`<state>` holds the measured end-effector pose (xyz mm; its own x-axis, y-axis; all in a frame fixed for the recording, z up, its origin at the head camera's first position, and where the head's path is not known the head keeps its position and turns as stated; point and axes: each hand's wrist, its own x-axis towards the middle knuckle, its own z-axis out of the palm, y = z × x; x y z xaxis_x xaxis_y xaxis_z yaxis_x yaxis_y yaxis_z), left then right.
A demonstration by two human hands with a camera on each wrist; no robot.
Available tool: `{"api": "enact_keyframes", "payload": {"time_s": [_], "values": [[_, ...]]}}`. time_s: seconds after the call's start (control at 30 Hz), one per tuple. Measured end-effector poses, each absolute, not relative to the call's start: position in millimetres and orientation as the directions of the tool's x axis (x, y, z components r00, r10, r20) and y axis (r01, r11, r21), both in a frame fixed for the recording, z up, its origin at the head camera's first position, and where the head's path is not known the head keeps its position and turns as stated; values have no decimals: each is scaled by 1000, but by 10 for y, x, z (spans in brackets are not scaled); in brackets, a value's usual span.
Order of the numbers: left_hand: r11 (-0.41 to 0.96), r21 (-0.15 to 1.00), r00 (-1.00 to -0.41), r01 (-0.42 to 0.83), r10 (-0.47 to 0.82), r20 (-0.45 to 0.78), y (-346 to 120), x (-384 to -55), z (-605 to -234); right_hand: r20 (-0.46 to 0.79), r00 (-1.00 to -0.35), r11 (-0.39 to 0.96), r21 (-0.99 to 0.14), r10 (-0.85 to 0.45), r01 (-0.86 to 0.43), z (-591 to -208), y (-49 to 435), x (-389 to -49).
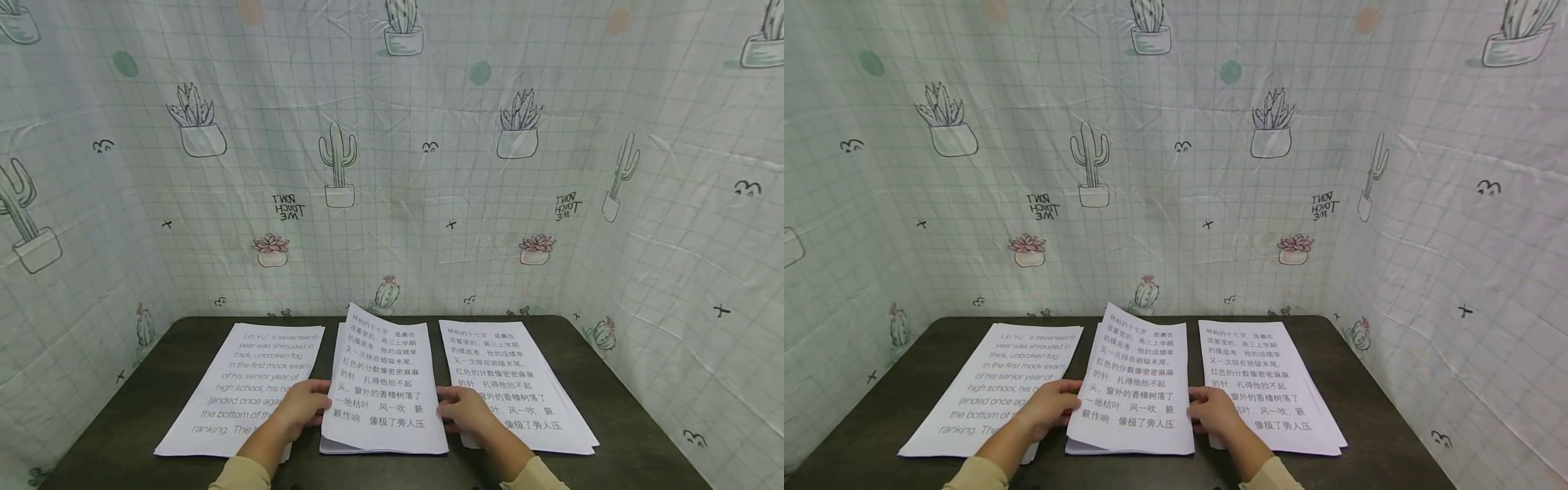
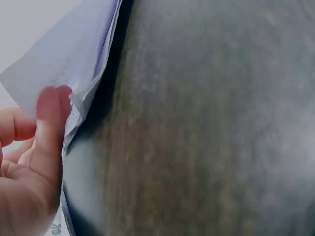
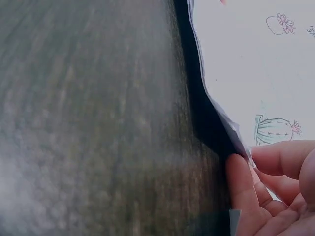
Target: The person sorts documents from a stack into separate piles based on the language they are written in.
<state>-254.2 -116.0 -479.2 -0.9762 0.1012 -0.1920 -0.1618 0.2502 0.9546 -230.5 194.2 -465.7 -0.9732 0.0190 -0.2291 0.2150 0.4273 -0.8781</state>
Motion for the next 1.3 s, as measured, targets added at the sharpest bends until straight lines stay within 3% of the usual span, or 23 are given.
{"api": "enact_keyframes", "payload": {"time_s": [0.4, 0.63, 1.3], "values": [[11, 987, -966, -158, 204, -157, -1188, -2584, -4808, -158, -987, 347, -924, 41, 162, -4623, 1976, -2323], [-21, 988, -966, -154, 214, -146, -1140, -2613, -4784, -162, -987, 232, -960, 3, 158, -4596, 2015, -2312], [-52, 988, -952, -146, 280, -126, -763, -2654, -4705, -192, -975, 246, -945, 108, 214, -4520, 2376, -2306]]}}
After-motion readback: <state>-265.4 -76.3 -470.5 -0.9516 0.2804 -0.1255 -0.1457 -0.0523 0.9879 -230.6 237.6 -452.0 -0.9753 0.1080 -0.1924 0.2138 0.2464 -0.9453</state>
